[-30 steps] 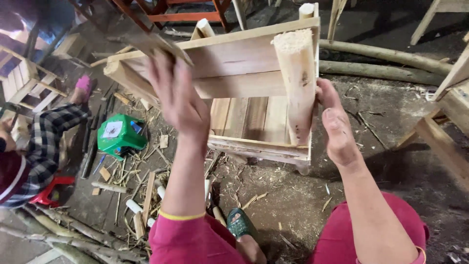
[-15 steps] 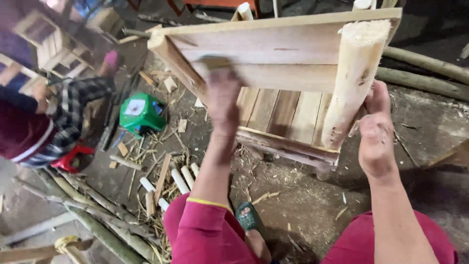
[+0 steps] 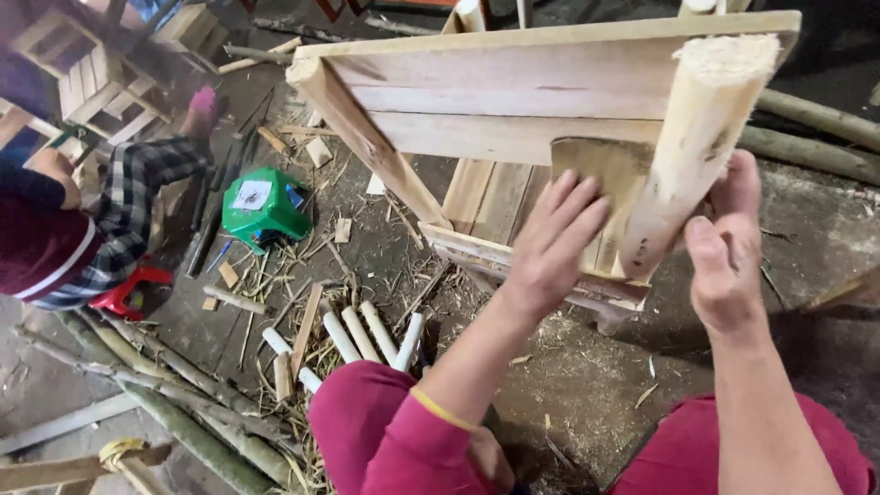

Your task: The person sands a wooden chair using a sanding block, smoothing the legs, seat, and backrest. They rotate the chair to access different sides and continue sanding the frame and joints.

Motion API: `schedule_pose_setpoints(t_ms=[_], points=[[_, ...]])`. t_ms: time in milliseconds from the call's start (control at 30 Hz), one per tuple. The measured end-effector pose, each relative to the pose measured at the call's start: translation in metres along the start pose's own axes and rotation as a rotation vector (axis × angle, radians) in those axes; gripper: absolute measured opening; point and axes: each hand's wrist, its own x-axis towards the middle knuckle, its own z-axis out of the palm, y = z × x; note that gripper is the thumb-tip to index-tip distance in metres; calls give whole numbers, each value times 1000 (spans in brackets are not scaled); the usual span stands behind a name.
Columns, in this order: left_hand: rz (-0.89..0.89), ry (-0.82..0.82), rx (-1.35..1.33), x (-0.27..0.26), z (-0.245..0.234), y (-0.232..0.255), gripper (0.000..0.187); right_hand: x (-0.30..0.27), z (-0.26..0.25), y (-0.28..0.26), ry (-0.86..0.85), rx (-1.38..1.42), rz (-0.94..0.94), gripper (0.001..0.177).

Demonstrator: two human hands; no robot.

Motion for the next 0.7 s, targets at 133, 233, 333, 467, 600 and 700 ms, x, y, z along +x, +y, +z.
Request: schedule_pose_setpoints(t_ms=[133, 233, 333, 467, 600, 700], points=[[-67, 198, 157, 4, -100, -23, 44, -4, -10, 9, 31, 97, 109, 58], [-178, 679, 629, 6, -160, -68, 23, -4, -6, 4, 2, -15, 23, 55], [-372, 606, 138, 22, -169, -82, 34, -2, -2, 4, 1, -3, -1, 56], [-276, 457, 320, 16, -144, -84, 42, -3, 3, 7, 48, 3, -39, 60], [-194, 264, 355, -25, -122, -60, 32, -3, 6, 7, 63, -36, -74, 60], [-374, 230, 427, -86, -104, -77, 29, -4, 7, 8, 55, -40, -83, 61]])
